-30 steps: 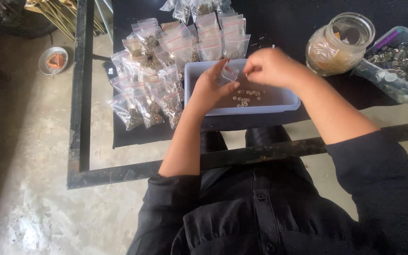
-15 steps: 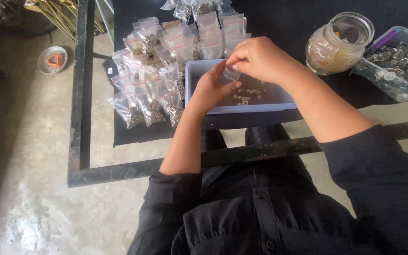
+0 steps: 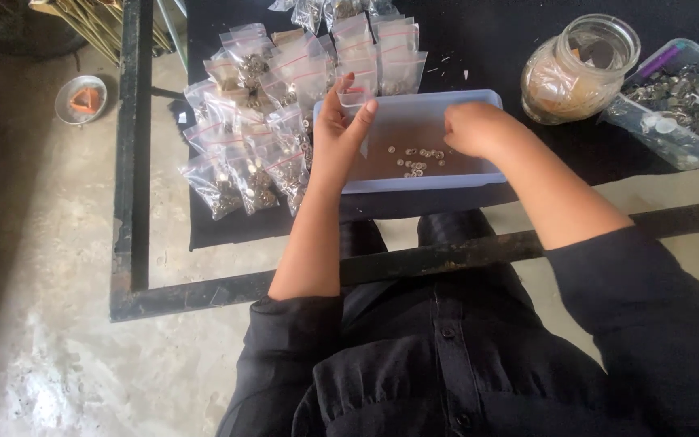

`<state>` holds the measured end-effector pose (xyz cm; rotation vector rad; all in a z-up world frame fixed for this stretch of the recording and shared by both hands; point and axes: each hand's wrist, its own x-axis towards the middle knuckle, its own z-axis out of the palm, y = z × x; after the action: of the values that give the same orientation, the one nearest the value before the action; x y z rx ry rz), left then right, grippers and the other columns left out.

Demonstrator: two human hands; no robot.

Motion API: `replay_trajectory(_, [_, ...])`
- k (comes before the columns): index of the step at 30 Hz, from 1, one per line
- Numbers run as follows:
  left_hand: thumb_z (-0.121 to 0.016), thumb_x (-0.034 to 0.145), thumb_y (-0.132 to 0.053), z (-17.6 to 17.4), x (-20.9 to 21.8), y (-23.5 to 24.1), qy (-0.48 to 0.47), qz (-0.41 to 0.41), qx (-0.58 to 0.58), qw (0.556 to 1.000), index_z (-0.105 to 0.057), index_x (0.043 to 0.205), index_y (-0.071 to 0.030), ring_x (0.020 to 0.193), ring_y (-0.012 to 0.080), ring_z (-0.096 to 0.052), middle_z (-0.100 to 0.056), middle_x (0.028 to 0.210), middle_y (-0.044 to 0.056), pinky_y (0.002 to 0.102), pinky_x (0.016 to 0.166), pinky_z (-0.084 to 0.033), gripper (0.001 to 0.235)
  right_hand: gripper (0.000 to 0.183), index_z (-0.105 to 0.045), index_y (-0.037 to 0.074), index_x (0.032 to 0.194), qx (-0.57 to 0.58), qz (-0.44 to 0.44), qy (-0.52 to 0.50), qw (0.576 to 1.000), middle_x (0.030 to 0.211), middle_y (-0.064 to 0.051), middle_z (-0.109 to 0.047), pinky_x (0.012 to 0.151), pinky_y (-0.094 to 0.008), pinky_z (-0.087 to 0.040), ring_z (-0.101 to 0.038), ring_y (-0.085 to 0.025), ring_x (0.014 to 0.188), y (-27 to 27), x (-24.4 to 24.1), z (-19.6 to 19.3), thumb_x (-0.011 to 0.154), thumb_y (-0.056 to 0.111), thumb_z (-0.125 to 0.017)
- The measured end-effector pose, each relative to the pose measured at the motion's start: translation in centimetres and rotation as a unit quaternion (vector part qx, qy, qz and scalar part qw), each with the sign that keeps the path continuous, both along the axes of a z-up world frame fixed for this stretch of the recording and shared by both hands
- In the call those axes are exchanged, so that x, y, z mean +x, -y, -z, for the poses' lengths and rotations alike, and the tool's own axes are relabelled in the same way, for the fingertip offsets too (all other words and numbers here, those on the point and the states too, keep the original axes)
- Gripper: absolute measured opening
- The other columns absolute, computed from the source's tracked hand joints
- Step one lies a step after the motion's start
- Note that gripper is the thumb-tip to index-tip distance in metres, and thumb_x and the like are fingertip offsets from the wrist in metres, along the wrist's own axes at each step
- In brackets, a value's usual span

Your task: The person is sorting and packaging small metal rings into individual plastic zip-lock bags.

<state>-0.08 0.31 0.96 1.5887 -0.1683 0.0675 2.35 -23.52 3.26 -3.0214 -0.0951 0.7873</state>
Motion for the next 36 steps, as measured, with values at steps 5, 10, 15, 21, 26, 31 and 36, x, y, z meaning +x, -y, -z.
replay_trajectory(5, [-0.069, 0.090, -0.050, 1.1, 0.6, 0.1, 0.017, -0.003, -0.018, 1.000, -0.046, 0.151, -0.009, 0.101, 0.0113, -0.038, -0.038, 0.111, -0.002, 0.028, 0.088, -0.034, 0.077, 0.038, -0.072, -0.001, 0.080, -0.047, 0.009, -0.020, 0.999, 0.074, -0.017, -0.070, 0.063, -0.044, -0.050, -0.065, -0.034, 0.068, -1.5, 1.8, 1.9, 0.101, 0.018, -0.047])
replay_trajectory(10, [-0.071, 0.089, -0.045, 0.6, 0.3, 0.0, 0.011, -0.040, -0.080, 0.996, -0.047, 0.148, -0.007, 0.125, 0.0179, -0.061, -0.064, 0.132, 0.005, 0.033, 0.107, -0.047, 0.074, 0.032, -0.073, 0.023, 0.113, 0.098, 0.064, -0.011, 0.993, 0.118, -0.004, -0.071, 0.079, -0.043, -0.049, -0.066, -0.029, 0.099, -1.5, -1.2, -1.5, 0.101, 0.022, -0.043])
replay_trajectory(15, [-0.069, 0.086, -0.050, -0.1, -0.3, 0.0, -0.017, -0.071, -0.051, 0.996, -0.049, 0.149, -0.011, 0.105, 0.0088, -0.058, -0.061, 0.123, 0.000, 0.027, 0.098, -0.046, 0.077, 0.049, -0.052, -0.005, 0.144, 0.233, 0.023, 0.418, 0.878, 0.137, -0.029, -0.057, 0.102, -0.057, -0.039, -0.050, -0.048, 0.125, 4.6, -6.2, -0.1, 0.100, 0.011, -0.067])
replay_trajectory(21, [-0.079, 0.099, -0.030, 2.9, 0.4, 0.3, 0.080, -0.081, -0.111, 0.987, -0.043, 0.152, 0.004, 0.145, 0.0325, -0.044, -0.054, 0.147, 0.029, 0.047, 0.122, -0.035, 0.073, 0.068, -0.037, -0.001, 0.159, 0.336, 0.185, 0.247, 0.890, 0.151, -0.038, -0.043, 0.117, -0.057, -0.036, -0.040, -0.052, 0.140, 5.2, -7.3, 3.2, 0.094, 0.001, -0.055])
replay_trajectory(26, [-0.079, 0.098, -0.032, 2.9, 0.6, 0.2, 0.087, -0.101, -0.088, 0.987, -0.044, 0.152, 0.003, 0.146, 0.0319, -0.044, -0.055, 0.148, 0.027, 0.045, 0.123, -0.035, 0.073, 0.066, -0.036, 0.005, 0.162, 0.377, 0.218, 0.235, 0.869, 0.158, -0.032, -0.036, 0.120, -0.055, -0.031, -0.033, -0.047, 0.146, 5.3, -5.7, 4.4, 0.097, -0.001, -0.050])
replay_trajectory(31, [-0.080, 0.098, -0.030, 3.0, 0.6, 0.5, 0.089, -0.103, -0.071, 0.988, -0.045, 0.152, 0.003, 0.146, 0.0310, -0.042, -0.054, 0.148, 0.026, 0.045, 0.123, -0.033, 0.072, 0.066, -0.036, 0.006, 0.162, 0.334, 0.197, 0.239, 0.890, 0.156, -0.031, -0.038, 0.118, -0.056, -0.034, -0.037, -0.046, 0.145, 6.3, -5.3, 5.3, 0.098, 0.001, -0.050])
replay_trajectory(36, [-0.080, 0.098, -0.032, 2.6, 0.7, 0.4, 0.091, -0.096, -0.062, 0.989, -0.043, 0.152, 0.003, 0.147, 0.0335, -0.041, -0.053, 0.150, 0.027, 0.045, 0.125, -0.031, 0.074, 0.021, -0.078, 0.016, 0.113, 0.313, -0.082, 0.434, 0.841, 0.108, -0.004, -0.075, 0.098, -0.038, -0.052, -0.069, -0.027, 0.113, 5.0, -2.8, 4.0, 0.096, 0.005, -0.070])
